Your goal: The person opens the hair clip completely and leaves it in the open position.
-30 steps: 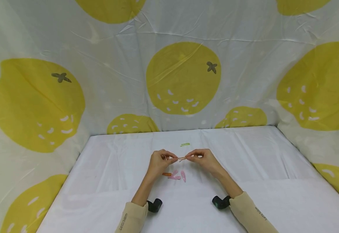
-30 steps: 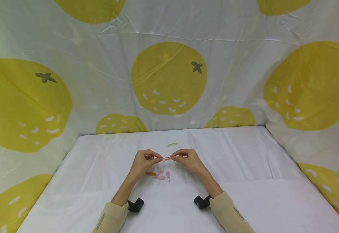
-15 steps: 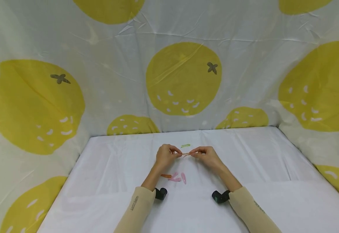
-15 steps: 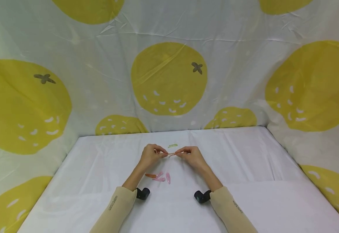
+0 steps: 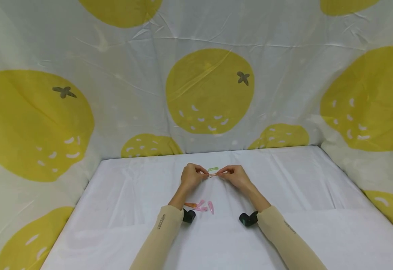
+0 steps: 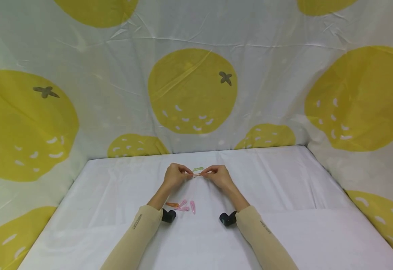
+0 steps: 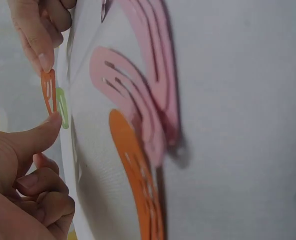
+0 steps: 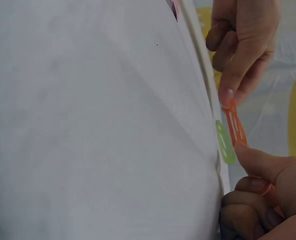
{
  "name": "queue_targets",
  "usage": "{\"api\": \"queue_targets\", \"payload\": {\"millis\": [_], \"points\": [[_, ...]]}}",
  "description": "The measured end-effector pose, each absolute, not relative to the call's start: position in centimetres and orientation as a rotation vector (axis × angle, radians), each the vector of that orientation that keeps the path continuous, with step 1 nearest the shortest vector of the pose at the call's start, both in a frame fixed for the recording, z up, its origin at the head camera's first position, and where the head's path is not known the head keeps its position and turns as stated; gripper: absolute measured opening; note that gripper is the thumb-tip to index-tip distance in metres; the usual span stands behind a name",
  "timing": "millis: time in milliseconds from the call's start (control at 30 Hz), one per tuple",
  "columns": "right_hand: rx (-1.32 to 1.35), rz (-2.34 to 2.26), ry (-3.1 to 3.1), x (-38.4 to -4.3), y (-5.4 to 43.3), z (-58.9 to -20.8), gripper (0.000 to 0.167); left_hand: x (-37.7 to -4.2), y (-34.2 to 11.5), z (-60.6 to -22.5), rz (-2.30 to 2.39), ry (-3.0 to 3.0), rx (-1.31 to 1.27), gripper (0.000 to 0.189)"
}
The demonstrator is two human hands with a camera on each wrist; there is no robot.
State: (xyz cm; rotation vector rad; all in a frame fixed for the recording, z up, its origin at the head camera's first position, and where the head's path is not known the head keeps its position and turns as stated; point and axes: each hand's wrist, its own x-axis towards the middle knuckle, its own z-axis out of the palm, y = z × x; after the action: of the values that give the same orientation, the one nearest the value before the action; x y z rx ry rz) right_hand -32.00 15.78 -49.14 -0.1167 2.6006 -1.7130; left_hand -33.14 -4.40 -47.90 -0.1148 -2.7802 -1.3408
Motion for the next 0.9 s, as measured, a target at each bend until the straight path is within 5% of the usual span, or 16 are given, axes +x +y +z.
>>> {"api": "queue_targets", "payload": {"millis": [900], "points": [[-0.054, -1.789, 2.593, -33.4, 15.4, -50.2, 0.014, -34.7, -4.2, -48.7, -1.351, -2.824, 0.008, 0.006]]}}
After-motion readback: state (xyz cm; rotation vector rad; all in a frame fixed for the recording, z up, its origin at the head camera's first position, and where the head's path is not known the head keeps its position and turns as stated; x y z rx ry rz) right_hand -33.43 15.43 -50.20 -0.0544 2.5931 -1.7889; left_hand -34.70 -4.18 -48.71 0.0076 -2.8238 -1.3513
